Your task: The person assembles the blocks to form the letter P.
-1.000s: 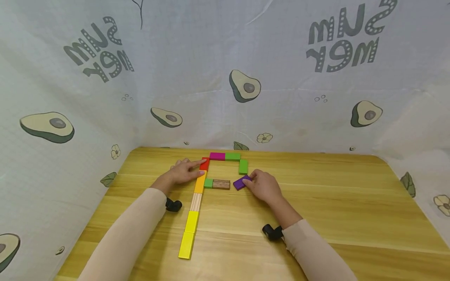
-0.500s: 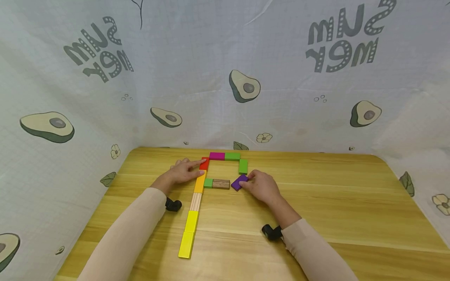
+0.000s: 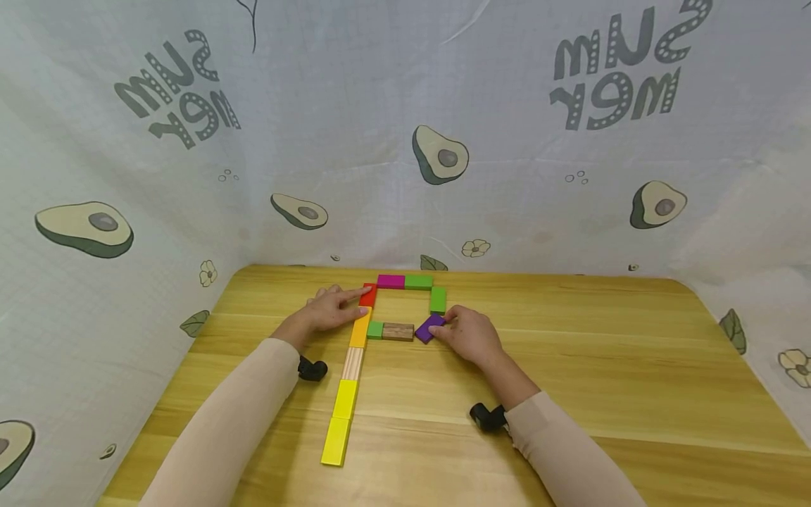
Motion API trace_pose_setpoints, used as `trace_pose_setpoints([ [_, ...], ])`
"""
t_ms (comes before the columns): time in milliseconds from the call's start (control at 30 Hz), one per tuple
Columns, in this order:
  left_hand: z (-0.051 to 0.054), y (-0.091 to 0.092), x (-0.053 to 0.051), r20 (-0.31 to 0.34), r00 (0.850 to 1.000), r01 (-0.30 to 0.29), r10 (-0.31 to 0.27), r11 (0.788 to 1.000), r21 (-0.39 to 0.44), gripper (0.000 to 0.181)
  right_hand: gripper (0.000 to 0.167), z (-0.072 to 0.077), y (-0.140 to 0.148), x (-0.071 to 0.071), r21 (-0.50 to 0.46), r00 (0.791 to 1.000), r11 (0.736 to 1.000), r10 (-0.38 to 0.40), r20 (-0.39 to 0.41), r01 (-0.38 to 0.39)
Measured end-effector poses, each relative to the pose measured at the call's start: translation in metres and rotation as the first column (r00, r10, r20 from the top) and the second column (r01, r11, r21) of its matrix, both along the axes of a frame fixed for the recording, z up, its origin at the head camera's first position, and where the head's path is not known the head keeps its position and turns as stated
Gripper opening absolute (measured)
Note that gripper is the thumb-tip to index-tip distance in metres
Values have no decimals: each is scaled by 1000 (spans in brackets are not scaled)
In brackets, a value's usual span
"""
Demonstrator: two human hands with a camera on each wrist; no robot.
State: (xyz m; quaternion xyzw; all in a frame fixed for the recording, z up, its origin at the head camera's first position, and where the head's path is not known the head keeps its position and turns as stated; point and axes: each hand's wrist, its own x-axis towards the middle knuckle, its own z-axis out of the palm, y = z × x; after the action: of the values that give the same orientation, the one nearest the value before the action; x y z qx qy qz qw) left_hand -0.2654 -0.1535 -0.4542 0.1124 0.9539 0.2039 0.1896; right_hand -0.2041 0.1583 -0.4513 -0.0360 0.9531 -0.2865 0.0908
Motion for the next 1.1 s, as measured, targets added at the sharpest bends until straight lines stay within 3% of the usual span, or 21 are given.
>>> trace_pose_setpoints([
  [567,-3,1,-3,16,1000,1,-2,1000,18,62,52,-4,4,1,-34,999,999,-26,24,26],
  [1100,0,1,-1,37,999,-10,8,999,45,62,45,-5,3,2,-35,1000,999,-23,-5,23],
])
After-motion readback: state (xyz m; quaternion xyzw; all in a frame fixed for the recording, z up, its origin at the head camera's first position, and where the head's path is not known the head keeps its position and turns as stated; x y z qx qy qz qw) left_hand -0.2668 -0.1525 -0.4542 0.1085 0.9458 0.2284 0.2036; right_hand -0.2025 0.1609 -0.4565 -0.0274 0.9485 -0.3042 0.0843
